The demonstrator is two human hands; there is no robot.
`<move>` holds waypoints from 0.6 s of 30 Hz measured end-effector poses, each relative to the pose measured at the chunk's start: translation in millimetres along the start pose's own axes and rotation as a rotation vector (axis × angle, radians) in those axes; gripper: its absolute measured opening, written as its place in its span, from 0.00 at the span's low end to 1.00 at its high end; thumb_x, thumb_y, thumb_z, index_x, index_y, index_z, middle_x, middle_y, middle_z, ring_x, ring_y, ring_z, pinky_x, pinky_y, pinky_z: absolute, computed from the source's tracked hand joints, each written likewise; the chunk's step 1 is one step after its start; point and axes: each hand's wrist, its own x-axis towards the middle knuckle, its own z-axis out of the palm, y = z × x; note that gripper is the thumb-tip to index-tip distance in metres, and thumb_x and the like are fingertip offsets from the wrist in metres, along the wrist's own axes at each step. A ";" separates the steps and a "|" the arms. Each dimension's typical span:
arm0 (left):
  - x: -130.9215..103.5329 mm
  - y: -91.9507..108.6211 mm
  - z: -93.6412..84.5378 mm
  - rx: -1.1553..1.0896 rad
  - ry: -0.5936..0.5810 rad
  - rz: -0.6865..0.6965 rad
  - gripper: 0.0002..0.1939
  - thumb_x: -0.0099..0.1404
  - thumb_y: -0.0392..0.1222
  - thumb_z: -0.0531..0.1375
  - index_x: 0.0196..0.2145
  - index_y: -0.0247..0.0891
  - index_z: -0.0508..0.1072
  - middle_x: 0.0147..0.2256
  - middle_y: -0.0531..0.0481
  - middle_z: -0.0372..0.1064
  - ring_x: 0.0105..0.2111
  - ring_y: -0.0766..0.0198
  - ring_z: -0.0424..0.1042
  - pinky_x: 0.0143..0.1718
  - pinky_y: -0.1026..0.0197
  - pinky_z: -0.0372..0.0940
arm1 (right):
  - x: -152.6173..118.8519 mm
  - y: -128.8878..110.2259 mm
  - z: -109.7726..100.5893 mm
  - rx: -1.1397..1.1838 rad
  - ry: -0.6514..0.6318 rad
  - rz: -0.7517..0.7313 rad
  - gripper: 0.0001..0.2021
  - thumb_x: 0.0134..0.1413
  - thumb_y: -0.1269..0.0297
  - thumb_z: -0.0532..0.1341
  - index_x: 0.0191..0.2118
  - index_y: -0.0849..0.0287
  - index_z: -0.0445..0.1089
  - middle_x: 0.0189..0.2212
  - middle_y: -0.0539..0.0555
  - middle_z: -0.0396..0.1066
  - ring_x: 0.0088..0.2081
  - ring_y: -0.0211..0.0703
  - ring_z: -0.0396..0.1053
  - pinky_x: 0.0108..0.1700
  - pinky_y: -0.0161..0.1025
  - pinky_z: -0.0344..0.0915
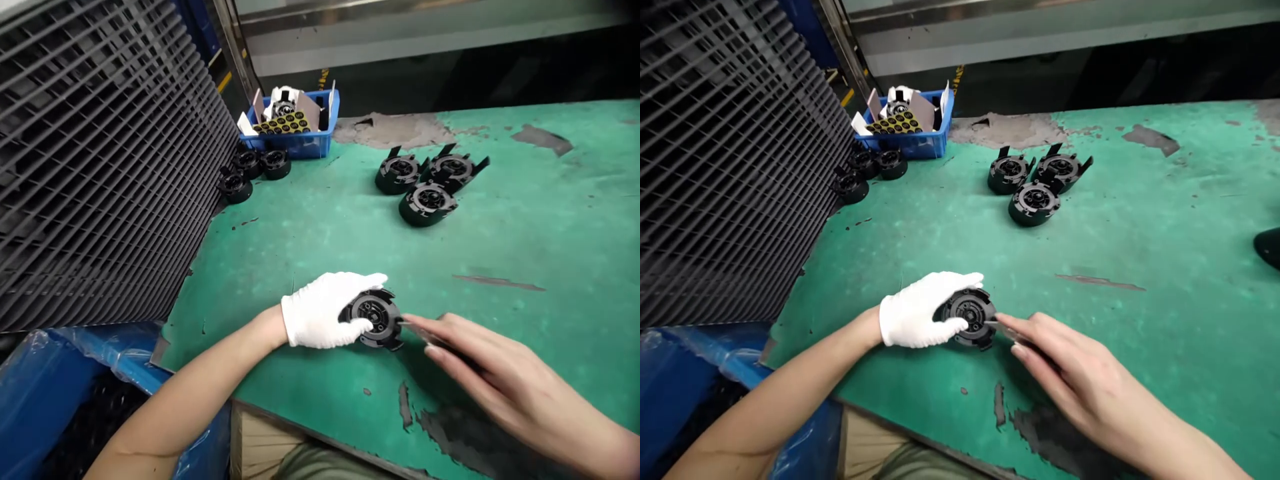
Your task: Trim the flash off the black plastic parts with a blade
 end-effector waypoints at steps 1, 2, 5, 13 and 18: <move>-2.5 -3.3 -2.8 -0.002 -0.003 0.032 0.42 0.85 0.57 0.69 0.89 0.42 0.70 0.81 0.30 0.80 0.81 0.32 0.82 0.86 0.30 0.76 | -2.7 1.1 -3.5 -0.020 -0.001 0.008 0.31 0.92 0.58 0.63 0.90 0.36 0.70 0.59 0.56 0.92 0.48 0.54 0.93 0.47 0.43 0.89; -4.8 -6.0 -3.6 0.000 0.007 0.053 0.41 0.87 0.56 0.67 0.89 0.41 0.69 0.82 0.30 0.80 0.82 0.32 0.81 0.86 0.30 0.75 | -4.7 2.8 -6.1 -0.040 0.006 0.018 0.31 0.92 0.58 0.63 0.90 0.38 0.70 0.58 0.56 0.92 0.47 0.54 0.93 0.45 0.44 0.88; -5.8 -10.1 2.0 -0.002 0.044 0.069 0.47 0.84 0.67 0.73 0.87 0.39 0.71 0.82 0.26 0.79 0.82 0.28 0.81 0.86 0.28 0.75 | -3.3 7.9 -8.7 -0.082 0.022 0.028 0.23 0.93 0.52 0.63 0.82 0.44 0.75 0.54 0.56 0.93 0.42 0.54 0.92 0.40 0.46 0.85; 13.7 -11.6 8.3 -0.002 0.010 0.057 0.61 0.60 0.88 0.85 0.74 0.42 0.84 0.66 0.33 0.91 0.69 0.29 0.91 0.78 0.34 0.82 | 30.8 2.4 -2.9 -0.205 0.031 -0.135 0.13 0.96 0.56 0.59 0.62 0.51 0.82 0.43 0.52 0.84 0.37 0.45 0.82 0.38 0.43 0.73; 11.9 -11.1 8.0 0.012 0.025 0.069 0.62 0.62 0.89 0.83 0.75 0.41 0.83 0.68 0.32 0.90 0.71 0.27 0.90 0.77 0.33 0.83 | 36.6 -5.0 -3.2 -0.290 0.023 -0.192 0.14 0.96 0.61 0.57 0.59 0.51 0.81 0.40 0.51 0.81 0.35 0.44 0.77 0.36 0.43 0.68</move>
